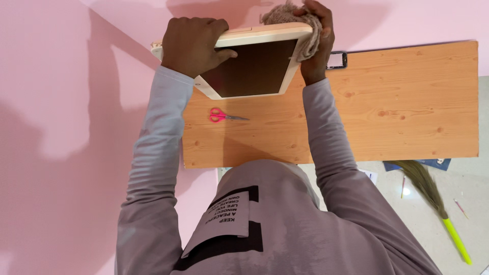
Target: The person wipes the front screen and the back casing of an all-in-one computer with a cloth, lifting and turning the device to reach different sides.
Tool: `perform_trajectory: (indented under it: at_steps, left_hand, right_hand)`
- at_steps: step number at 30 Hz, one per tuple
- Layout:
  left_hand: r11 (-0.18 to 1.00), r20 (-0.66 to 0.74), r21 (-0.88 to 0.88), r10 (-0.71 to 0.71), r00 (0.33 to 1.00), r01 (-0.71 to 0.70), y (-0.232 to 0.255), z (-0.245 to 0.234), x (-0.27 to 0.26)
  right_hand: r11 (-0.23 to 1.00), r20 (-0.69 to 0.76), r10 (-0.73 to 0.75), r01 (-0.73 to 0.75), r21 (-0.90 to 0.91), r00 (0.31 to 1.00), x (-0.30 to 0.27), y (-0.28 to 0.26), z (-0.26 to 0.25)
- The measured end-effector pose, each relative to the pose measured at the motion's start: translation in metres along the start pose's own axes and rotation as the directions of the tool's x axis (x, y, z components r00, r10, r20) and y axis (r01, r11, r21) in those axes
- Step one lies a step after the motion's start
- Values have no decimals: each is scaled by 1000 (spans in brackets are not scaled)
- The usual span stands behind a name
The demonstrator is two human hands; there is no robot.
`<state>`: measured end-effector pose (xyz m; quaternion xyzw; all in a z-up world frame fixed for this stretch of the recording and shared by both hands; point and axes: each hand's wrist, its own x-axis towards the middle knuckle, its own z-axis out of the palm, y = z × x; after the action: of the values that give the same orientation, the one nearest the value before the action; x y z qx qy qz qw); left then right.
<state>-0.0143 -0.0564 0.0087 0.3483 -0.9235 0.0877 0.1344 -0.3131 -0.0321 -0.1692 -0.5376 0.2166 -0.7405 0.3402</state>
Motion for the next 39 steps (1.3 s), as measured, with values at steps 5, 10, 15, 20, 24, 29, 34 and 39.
perform_trajectory:
  at_steps: [5, 10, 15, 20, 24, 29, 34, 39]
  left_hand:
    - [999, -17, -20, -45, 999, 44, 10, -2, -14]
    - [996, 49, -2, -90, 995, 91, 24, -12, -7]
    - [994, 12, -81, -70, 998, 70, 86, 13, 20]
    - [986, 54, -64, -149, 987, 152, 107, 13, 60]
    - [975, 1, -134, -176, 984, 174, 100, -12, 38]
    - [914, -52, -300, -301, 952, 272, 83, -63, -17]
    - [760, -110, -605, -375, 920, 237, 61, -59, -54]
    - [693, -94, -703, -310, 946, 158, 43, -47, -74]
  right_hand:
    - [697, -110, 671, -573, 432, 733, -114, 138, -69]
    - [648, -285, 761, -703, 294, 582, -199, 165, -65]
    - [724, -483, 677, -620, 302, 554, -222, 166, -38]
    - [939, -806, 336, -108, 326, 487, -172, 154, 27]
    - [861, -649, -66, -286, -421, 758, -136, 81, 55]
    - [659, -345, -273, -86, -747, 898, -116, 24, 31]
    - [601, -412, -240, -198, -774, 879, -135, 20, -36]
    - [948, -928, 273, -236, 215, 254, -157, 66, -81]
